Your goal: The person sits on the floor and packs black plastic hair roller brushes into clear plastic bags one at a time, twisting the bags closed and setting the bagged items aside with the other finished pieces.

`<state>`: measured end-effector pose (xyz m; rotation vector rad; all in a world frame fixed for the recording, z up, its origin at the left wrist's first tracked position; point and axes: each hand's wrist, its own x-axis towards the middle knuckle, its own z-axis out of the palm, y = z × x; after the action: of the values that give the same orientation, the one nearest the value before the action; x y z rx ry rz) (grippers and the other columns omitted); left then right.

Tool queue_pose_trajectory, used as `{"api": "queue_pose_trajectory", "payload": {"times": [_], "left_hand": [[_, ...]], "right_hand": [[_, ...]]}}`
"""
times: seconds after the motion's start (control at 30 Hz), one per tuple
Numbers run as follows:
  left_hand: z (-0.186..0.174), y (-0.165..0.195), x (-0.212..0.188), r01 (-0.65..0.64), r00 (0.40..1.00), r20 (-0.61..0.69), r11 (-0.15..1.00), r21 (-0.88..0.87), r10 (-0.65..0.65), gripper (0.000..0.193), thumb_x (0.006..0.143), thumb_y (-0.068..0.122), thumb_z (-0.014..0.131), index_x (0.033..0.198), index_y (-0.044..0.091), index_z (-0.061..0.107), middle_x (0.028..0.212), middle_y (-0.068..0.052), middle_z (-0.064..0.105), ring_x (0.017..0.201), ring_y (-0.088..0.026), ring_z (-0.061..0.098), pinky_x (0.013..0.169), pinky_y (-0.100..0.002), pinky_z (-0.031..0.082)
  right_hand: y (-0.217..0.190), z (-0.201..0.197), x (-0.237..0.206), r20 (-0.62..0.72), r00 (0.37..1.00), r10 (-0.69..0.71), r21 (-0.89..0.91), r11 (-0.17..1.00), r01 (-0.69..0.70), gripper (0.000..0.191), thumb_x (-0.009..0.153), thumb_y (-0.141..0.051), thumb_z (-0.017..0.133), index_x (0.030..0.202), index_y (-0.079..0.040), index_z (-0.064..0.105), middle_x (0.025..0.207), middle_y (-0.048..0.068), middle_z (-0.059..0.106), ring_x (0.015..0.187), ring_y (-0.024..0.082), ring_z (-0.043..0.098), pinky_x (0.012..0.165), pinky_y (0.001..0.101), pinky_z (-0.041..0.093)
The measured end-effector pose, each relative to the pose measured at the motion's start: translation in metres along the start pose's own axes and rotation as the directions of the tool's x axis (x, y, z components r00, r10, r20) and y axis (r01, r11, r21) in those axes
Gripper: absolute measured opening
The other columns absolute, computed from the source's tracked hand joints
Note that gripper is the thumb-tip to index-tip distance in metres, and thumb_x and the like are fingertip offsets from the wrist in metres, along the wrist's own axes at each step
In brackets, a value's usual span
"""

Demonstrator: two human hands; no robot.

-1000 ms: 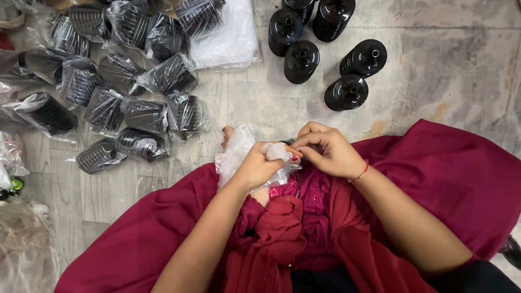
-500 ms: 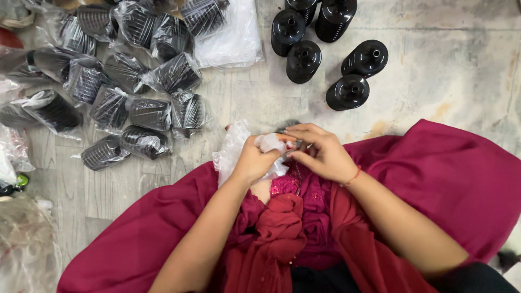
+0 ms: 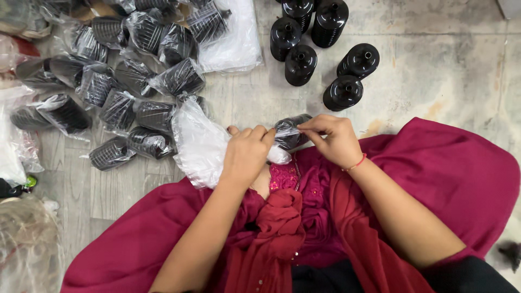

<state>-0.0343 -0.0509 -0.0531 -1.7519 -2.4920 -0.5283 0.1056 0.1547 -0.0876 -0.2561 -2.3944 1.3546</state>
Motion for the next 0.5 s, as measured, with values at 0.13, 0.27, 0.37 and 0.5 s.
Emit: {"api": "queue_pose_trajectory", "payload": {"times": [0.13,0.27,0.37,0.5], "left_hand": [[0.001,0.008,0.005,0.024,0.993,0.113,0.980,0.197,-0.047,0.017,0.080,0.007,0.065,0.094,0.008,0.074,0.084,-0.007,0.063,0.078,-0.026,0.066,0.085,-0.050,0.049],[-0.021,-0.001,0.008,0.050,0.947,0.310,0.994,0.101,-0.079,0.014,0.081,0.007,0.067,0.093,0.011,0.074,0.089,-0.007,0.066,0.087,-0.027,0.068,0.094,-0.046,0.045],[-0.047,-0.028,-0.001,0.045,0.914,0.241,0.508,-0.860,0.327,0.025,0.076,0.000,0.066,0.100,0.001,0.074,0.094,-0.012,0.074,0.096,-0.025,0.074,0.112,-0.049,0.014],[-0.034,-0.034,0.006,0.644,0.706,0.612,-0.037,-0.764,-0.357,0.022,0.098,0.014,0.060,0.110,0.004,0.076,0.095,-0.007,0.069,0.087,-0.018,0.062,0.085,-0.041,0.045]], "right_hand": [[-0.023,-0.007,0.008,0.055,0.991,-0.122,-0.429,0.893,0.133,0.013,0.084,-0.004,0.077,0.096,-0.009,0.080,0.091,0.009,0.074,0.077,0.028,0.071,0.065,0.0361,0.054],[-0.047,-0.028,0.021,0.271,0.962,-0.024,-0.438,0.887,0.146,0.011,0.084,-0.008,0.077,0.093,-0.012,0.080,0.085,0.007,0.074,0.076,0.026,0.071,0.066,0.0367,0.054],[-0.059,-0.065,0.026,0.366,0.922,-0.124,0.201,0.978,0.051,0.007,0.087,-0.007,0.074,0.093,-0.008,0.078,0.090,0.007,0.074,0.079,0.018,0.070,0.071,0.0305,0.055],[-0.052,-0.061,0.029,0.271,0.931,0.245,0.456,0.819,-0.348,0.010,0.097,-0.010,0.069,0.097,-0.004,0.076,0.088,0.006,0.074,0.078,0.009,0.070,0.070,0.0278,0.056]]}}
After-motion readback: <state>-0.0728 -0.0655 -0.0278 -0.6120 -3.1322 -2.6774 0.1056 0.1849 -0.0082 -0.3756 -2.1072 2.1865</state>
